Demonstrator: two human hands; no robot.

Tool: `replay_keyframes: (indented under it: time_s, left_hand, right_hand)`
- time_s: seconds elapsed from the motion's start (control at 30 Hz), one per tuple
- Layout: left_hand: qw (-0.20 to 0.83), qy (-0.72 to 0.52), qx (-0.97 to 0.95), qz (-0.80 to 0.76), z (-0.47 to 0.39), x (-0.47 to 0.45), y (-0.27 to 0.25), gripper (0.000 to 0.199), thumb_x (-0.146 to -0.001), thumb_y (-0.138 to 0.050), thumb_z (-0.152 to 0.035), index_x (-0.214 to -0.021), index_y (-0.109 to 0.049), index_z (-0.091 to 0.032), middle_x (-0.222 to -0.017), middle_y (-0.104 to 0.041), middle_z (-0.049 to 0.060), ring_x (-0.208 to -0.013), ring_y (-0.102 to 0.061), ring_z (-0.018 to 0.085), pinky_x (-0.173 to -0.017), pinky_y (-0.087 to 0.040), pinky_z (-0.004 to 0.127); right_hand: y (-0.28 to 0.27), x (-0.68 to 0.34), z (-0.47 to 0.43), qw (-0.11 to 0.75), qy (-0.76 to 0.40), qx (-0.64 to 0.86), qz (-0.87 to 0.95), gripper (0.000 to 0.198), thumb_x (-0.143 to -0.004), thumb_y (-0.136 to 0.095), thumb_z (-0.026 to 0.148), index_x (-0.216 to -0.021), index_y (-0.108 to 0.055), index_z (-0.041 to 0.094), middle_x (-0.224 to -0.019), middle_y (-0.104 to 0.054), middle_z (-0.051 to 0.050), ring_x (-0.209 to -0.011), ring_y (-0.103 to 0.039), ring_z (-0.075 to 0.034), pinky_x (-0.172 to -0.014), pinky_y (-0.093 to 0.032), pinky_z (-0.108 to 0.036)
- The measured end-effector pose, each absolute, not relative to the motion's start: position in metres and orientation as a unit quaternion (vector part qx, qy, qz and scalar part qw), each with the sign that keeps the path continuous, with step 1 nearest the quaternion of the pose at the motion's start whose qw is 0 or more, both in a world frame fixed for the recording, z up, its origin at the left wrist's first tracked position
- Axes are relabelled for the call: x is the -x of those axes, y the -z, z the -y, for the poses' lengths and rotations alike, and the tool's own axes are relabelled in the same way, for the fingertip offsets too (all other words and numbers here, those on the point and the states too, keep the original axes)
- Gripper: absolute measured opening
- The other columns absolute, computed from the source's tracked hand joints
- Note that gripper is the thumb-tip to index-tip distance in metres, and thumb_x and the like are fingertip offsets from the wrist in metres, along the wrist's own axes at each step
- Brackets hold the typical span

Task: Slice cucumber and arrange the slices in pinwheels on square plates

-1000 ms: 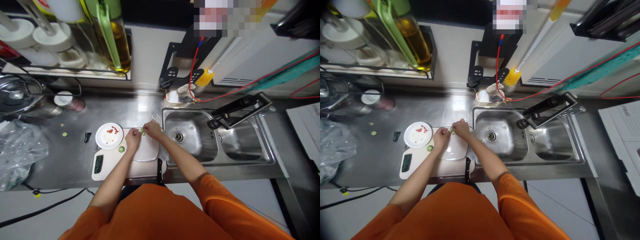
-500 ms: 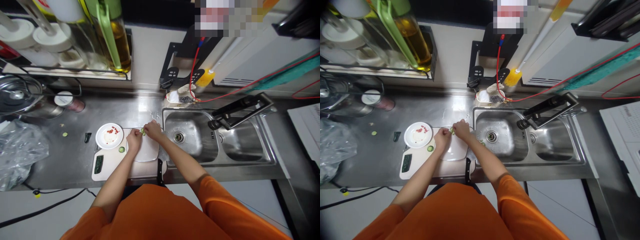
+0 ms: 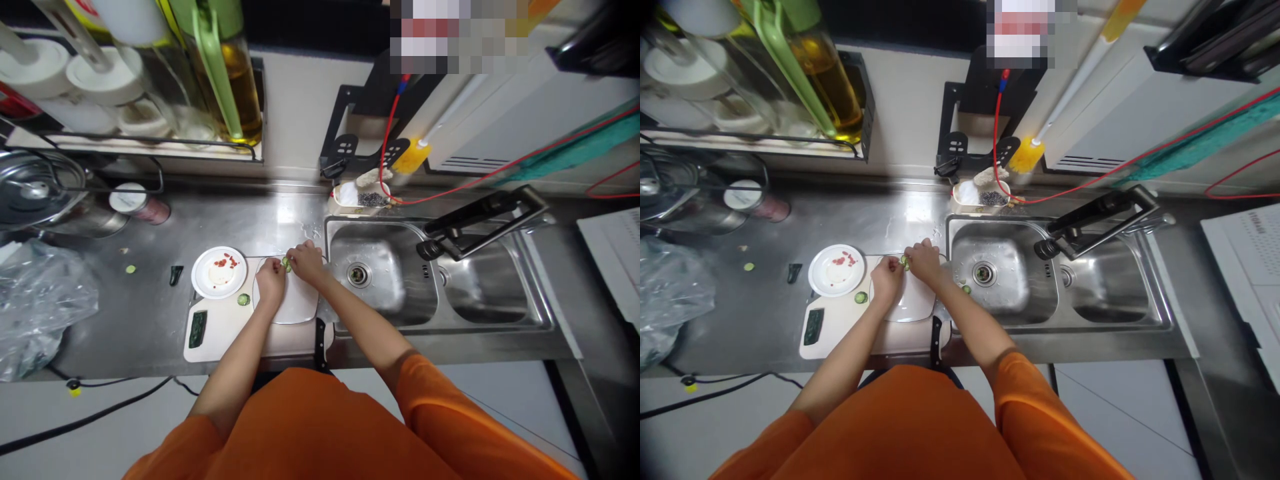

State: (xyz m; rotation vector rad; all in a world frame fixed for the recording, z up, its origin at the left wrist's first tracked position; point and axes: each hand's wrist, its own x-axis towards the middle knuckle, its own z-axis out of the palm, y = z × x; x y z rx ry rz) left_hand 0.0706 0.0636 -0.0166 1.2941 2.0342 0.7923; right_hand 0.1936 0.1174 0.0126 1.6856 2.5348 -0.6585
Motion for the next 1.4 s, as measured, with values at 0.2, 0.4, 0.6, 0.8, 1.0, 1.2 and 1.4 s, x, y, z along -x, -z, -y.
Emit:
replay_keyframes:
  time_s: [0.2, 0.4, 0.6, 0.8, 1.0, 1.2, 1.4]
  left_hand:
    - [0.247, -0.290, -0.524, -0.762, -0.063, -0.070, 0.018, 0.009, -0.075, -0.056, -0.019, -0.082, -0.062, -0.017, -0.080, -0.063, 0.006, -0.074, -0.055, 0.018, -0.073, -0.042, 0.029]
    - [0.259, -0.273, -0.554, -0.743, -0.062, -0.068, 0.020, 0.015, -0.077, -0.052, -0.018, -0.075, -0.066, -0.018, -0.077, -0.064, 0.007, -0.077, -0.056, 0.019, -0.075, -0.041, 0.030]
    - [0.260, -0.265, -0.552, -0.747, -0.063, -0.067, 0.020, 0.017, -0.077, -0.052, -0.019, -0.075, -0.068, -0.017, -0.076, -0.065, 0.008, -0.076, -0.056, 0.019, -0.074, -0.041, 0.030]
    - [0.264, -0.279, -0.545, -0.745, -0.062, -0.066, 0.017, 0.017, -0.076, -0.052, -0.021, -0.075, -0.069, -0.017, -0.077, -0.067, 0.007, -0.077, -0.058, 0.019, -0.074, -0.042, 0.029]
    - [0.263, -0.302, -0.537, -0.742, -0.060, -0.060, 0.007, 0.018, -0.075, -0.053, -0.021, -0.076, -0.070, -0.017, -0.078, -0.068, 0.006, -0.077, -0.059, 0.019, -0.077, -0.044, 0.030]
    - [0.224, -0.310, -0.530, -0.757, -0.040, -0.025, -0.014, 0.021, -0.078, -0.052, -0.027, -0.082, -0.071, -0.016, -0.080, -0.068, 0.007, -0.072, -0.059, 0.018, -0.077, -0.046, 0.030]
    - [0.183, -0.253, -0.527, -0.790, 0.007, 0.021, -0.015, 0.025, -0.077, -0.055, -0.032, -0.088, -0.070, -0.017, -0.080, -0.067, 0.006, -0.070, -0.060, 0.019, -0.076, -0.046, 0.031]
  right_hand:
    - [-0.011, -0.194, -0.116, 0.006, 0.206, -0.537, -0.818, 0.023, -0.091, -0.045, 0.029, -0.102, -0.065, 0.025, -0.105, -0.058, -0.009, -0.107, -0.036, -0.027, -0.077, -0.033, -0.035]
    - [-0.007, -0.194, -0.116, -0.008, 0.209, -0.535, -0.819, 0.022, -0.089, -0.046, 0.026, -0.102, -0.065, 0.027, -0.104, -0.057, -0.008, -0.107, -0.036, -0.027, -0.077, -0.033, -0.036]
    - [-0.008, -0.194, -0.116, -0.001, 0.216, -0.534, -0.817, 0.024, -0.090, -0.046, 0.026, -0.104, -0.065, 0.027, -0.105, -0.056, -0.009, -0.108, -0.035, -0.027, -0.080, -0.034, -0.037]
    - [-0.011, -0.197, -0.115, -0.011, 0.223, -0.542, -0.810, 0.024, -0.090, -0.046, 0.025, -0.104, -0.065, 0.026, -0.103, -0.057, -0.009, -0.108, -0.036, -0.027, -0.081, -0.034, -0.038]
    - [-0.015, -0.207, -0.113, -0.018, 0.231, -0.565, -0.792, 0.026, -0.088, -0.046, 0.022, -0.105, -0.066, 0.026, -0.102, -0.058, -0.007, -0.105, -0.038, -0.026, -0.080, -0.034, -0.037]
    - [-0.021, -0.218, -0.088, -0.051, 0.242, -0.609, -0.754, 0.026, -0.087, -0.046, 0.020, -0.099, -0.068, 0.025, -0.100, -0.061, -0.007, -0.104, -0.040, -0.025, -0.078, -0.032, -0.034]
    - [-0.026, -0.213, -0.029, -0.042, 0.283, -0.612, -0.737, 0.023, -0.085, -0.049, 0.017, -0.096, -0.068, 0.022, -0.094, -0.062, -0.006, -0.102, -0.042, -0.023, -0.078, -0.032, -0.032]
